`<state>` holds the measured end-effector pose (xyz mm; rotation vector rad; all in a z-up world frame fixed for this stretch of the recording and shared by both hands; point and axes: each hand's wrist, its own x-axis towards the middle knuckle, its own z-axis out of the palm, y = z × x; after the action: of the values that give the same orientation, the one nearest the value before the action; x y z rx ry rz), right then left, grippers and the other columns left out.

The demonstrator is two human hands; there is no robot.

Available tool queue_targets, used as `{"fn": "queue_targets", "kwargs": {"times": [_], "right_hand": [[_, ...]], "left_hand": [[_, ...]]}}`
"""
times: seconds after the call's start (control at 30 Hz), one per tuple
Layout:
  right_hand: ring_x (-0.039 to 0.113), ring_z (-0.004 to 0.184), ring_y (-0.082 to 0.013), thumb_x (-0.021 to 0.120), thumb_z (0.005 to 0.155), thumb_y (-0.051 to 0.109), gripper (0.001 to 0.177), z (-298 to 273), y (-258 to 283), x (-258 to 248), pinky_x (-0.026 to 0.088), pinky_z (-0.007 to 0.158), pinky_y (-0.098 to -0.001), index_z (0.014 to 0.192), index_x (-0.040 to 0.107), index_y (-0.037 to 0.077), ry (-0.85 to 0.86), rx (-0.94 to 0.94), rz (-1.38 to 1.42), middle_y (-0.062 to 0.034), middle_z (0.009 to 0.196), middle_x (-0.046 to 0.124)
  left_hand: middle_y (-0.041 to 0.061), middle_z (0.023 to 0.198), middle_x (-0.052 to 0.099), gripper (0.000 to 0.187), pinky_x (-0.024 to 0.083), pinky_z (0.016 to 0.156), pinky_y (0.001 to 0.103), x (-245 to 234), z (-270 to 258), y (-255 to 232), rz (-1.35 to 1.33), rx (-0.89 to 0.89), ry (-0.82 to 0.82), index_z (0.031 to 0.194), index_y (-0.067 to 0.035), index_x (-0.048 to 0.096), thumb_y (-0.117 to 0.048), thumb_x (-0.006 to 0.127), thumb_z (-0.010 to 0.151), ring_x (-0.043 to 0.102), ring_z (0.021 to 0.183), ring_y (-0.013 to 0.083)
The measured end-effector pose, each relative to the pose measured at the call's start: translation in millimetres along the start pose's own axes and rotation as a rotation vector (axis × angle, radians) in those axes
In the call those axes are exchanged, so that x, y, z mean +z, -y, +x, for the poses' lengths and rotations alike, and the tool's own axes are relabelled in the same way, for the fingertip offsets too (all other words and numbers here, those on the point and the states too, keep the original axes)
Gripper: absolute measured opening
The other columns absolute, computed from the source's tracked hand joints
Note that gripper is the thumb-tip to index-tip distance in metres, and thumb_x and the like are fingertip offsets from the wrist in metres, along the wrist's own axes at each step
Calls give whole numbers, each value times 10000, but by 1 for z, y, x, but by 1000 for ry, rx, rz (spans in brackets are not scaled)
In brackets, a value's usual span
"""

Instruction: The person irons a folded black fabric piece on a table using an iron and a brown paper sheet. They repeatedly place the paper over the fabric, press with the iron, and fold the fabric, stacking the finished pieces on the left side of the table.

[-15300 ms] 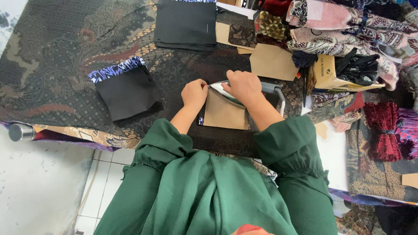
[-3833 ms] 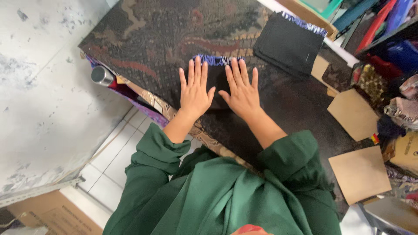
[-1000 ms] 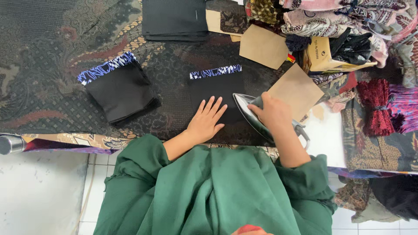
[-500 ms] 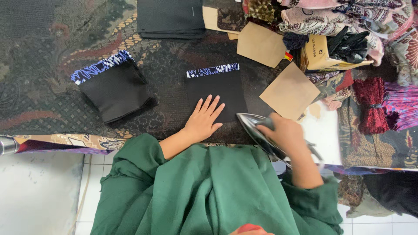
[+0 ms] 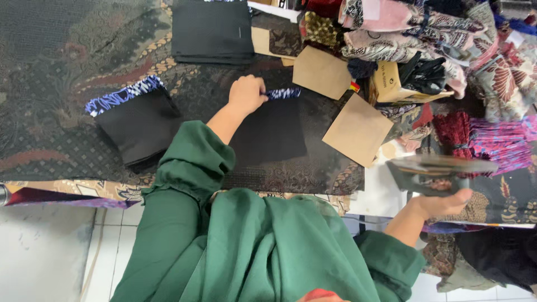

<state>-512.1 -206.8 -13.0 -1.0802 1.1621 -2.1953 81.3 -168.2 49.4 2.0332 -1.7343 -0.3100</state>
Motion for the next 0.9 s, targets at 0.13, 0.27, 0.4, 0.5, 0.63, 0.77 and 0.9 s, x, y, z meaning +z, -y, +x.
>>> {"fn": "queue_targets", "kwargs": {"times": [0.13,0.27,0.4,0.5,0.63,0.77,0.9], "right_hand": [[552,816,-265,563,1130,507,585,-18,6,-9,489,753,-408,1033,557,-70,-19,83,63,-140,911,541],[437,1363,-383,424,1150,590,685,-36,46,17,374,1224,-514,1399,476,-46,-42,-510,-639,-250,1424,424],[483,1333,-374,591,1027,615,701,-66,80,73,414,1180,-551,1386,501,19,227,-682,-740,-167,1376,459],[487,1404,-448,810,895,388,695,-94,80,110,338,1161,-554,1416,548,9,869,-651,-907,-231,1497,550],[509,1324,-433,802,800,291,741,-113,55,145,438,1024,-531,1433,523,26,1216,-555,-982,-239,1440,559],[609,1268,-371,683,843,42,610,-122,56,157,545,957,-441,1442,570,22,1259,-647,-1035,-205,1376,629],[665,1226,-348,625,872,-58,517,-129,87,181,566,1001,-441,1375,648,61,1070,-729,-911,-158,1373,669]], "left_hand": [[84,924,663,209,510,786,451,-48,7,-38,-126,229,-286,924,-101,647,-186,816,835,642,914,319],[82,937,651,168,513,790,432,-65,-34,-71,-113,418,-366,972,-87,618,-112,768,899,642,883,290],[115,1159,687,206,543,928,395,-42,-84,-75,5,597,-444,1079,-52,628,-118,695,896,680,1078,289],[120,1364,655,282,519,1048,392,-11,-118,-65,170,562,-271,1206,-66,639,-165,658,943,643,1263,292],[224,1479,495,793,334,1119,579,25,-159,-51,177,474,-2,1378,-21,559,-510,684,766,436,1384,422],[238,1588,368,848,208,1158,615,38,-188,-39,62,495,149,1505,-26,454,-516,679,851,284,1467,449],[221,1593,403,684,251,1197,573,43,-197,-27,-78,389,87,1493,-49,479,-405,648,934,319,1495,432]]}}
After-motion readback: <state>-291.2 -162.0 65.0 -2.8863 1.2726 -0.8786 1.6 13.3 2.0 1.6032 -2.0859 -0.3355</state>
